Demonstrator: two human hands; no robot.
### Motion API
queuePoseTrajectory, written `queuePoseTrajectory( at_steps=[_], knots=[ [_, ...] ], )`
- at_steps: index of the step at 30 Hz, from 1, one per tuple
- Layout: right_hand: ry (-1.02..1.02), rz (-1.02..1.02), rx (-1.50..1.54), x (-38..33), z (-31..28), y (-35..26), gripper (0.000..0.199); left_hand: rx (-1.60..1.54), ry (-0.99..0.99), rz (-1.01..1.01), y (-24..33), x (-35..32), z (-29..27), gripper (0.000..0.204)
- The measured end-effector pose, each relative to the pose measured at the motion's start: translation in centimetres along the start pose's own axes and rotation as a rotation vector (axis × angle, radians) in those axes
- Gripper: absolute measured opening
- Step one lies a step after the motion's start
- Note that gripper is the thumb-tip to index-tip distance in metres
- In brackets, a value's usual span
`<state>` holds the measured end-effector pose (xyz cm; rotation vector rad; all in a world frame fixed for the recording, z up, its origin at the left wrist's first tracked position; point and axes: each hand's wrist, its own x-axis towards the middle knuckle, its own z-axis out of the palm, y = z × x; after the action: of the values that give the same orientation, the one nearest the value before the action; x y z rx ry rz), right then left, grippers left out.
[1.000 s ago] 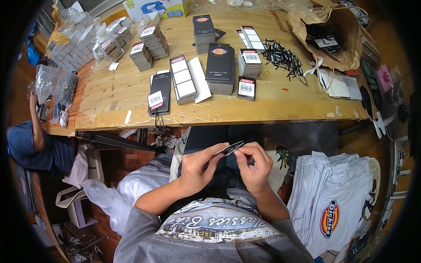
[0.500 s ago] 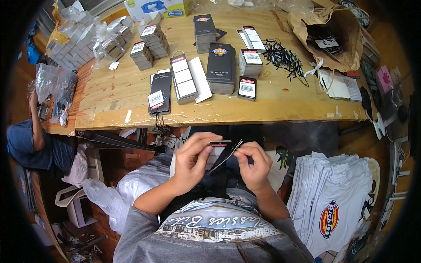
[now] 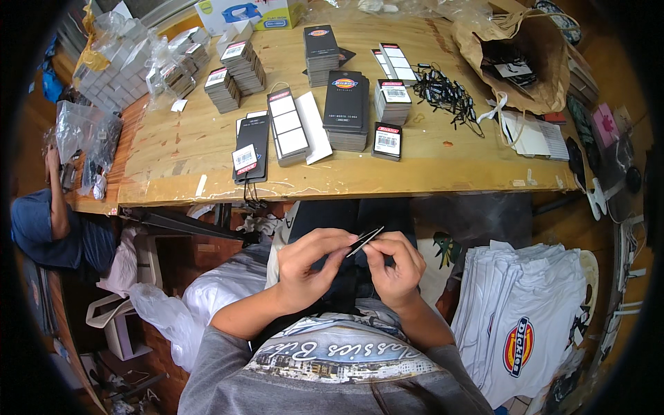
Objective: The person repeatedly picks up small black tags and plastic fasteners from a table, threads the fasteners through the tags, and places the assembled tags into stacks. The person handles tags and fasteners one at a time throughout the clip.
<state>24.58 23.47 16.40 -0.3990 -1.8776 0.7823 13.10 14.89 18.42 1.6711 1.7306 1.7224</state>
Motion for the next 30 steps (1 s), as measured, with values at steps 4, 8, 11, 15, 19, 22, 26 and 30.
queuePoseTrajectory(
  at_steps=[4, 8, 11, 15, 19, 22, 26, 30],
  knots=[
    [-0.013, 0.003, 0.005, 0.0, 0.0, 0.0, 0.014, 0.024, -0.070, 0.026, 0.1, 0.2, -0.3, 0.020],
    [-0.054, 0.017, 0.015, -0.1, -0.2, -0.1, 0.013, 0.049, -0.184, 0.068, -0.2, 1.0, -0.9, 0.019],
    [-0.058, 0.033, 0.016, -0.1, -0.2, -0.2, 0.013, -0.084, -0.214, 0.000, -0.6, 0.9, -1.1, 0.018],
    [-0.075, 0.031, 0.019, 0.0, -0.3, -0.1, 0.013, -0.165, -0.244, -0.060, -0.7, 0.7, -1.5, 0.018],
    [-0.072, 0.045, 0.041, -0.2, -0.2, -0.1, 0.013, -0.193, -0.284, -0.061, -0.8, 0.6, -1.6, 0.017],
    [-0.087, 0.044, 0.073, -0.2, -0.2, 0.1, 0.012, -0.382, -0.276, -0.201, -1.1, 0.7, -1.8, 0.014],
    [-0.147, 0.041, 0.142, 0.0, -0.2, 0.0, 0.012, -0.642, -0.177, -0.422, -1.2, 0.1, -1.1, 0.012],
    [-0.186, 0.088, 0.192, 0.2, -0.1, 0.0, 0.011, -0.470, -0.122, -0.272, -1.7, -0.3, -0.4, 0.003]
  ],
)
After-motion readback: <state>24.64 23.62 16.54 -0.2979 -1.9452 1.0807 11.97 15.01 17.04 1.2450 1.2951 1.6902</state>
